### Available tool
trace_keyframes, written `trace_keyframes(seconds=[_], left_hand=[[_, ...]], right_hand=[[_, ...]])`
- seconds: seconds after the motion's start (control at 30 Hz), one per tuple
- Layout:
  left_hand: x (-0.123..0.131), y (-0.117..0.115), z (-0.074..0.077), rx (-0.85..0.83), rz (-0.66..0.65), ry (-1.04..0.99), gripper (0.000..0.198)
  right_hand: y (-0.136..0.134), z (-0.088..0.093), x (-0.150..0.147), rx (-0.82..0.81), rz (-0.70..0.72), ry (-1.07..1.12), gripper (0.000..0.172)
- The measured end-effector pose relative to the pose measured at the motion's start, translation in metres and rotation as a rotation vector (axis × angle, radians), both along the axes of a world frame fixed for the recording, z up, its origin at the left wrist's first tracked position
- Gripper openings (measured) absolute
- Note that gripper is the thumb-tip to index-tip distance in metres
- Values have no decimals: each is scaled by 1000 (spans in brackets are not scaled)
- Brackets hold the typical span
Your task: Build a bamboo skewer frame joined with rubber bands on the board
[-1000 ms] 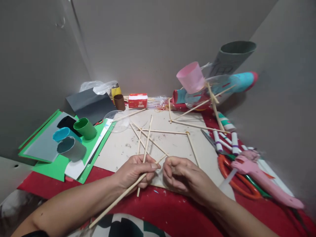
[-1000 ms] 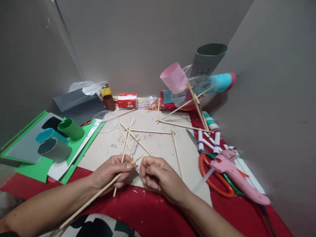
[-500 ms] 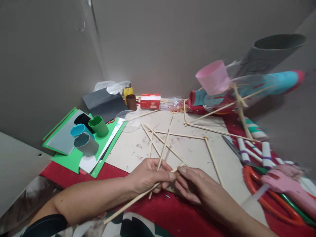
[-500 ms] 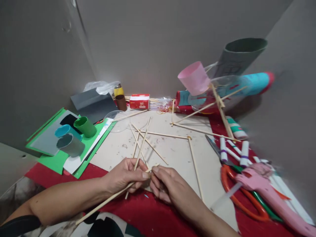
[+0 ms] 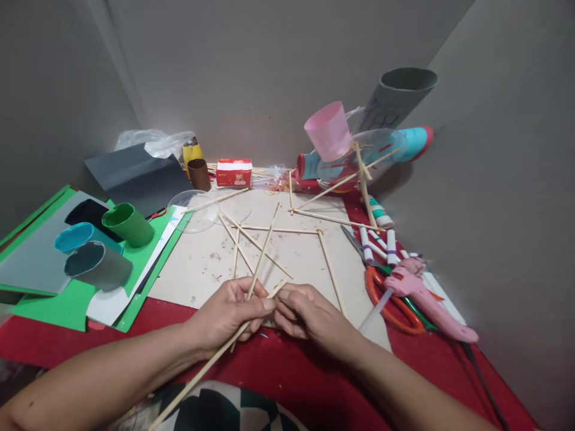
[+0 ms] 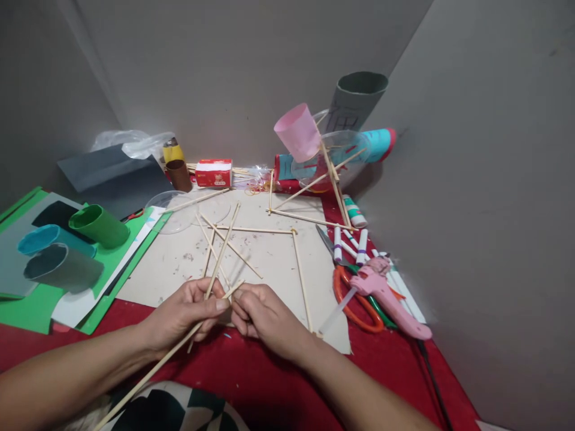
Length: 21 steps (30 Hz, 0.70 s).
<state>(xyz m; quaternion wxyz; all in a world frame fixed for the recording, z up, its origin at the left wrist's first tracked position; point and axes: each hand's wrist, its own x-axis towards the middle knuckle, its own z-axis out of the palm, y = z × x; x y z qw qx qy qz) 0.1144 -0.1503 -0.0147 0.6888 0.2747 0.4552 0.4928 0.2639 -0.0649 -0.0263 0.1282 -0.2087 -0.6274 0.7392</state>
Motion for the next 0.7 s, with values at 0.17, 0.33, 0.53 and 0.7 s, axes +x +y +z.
trace_keyframes(seconds=[0.17, 0.33, 0.53, 0.7], left_hand=[[1, -2, -1, -56, -28, -134, 25], [-1, -1, -2, -35, -26, -181, 20], [-3, 0, -6, -11, -38, -192, 18], [-3, 0, -5, -23, -60, -257, 13]], right_hand=[[5, -1, -2, 15, -76, -28, 34], [11, 1, 1, -133, -44, -4, 33], [7, -2, 3, -115, -45, 45, 41], [5, -1, 3, -14, -53, 69, 38]])
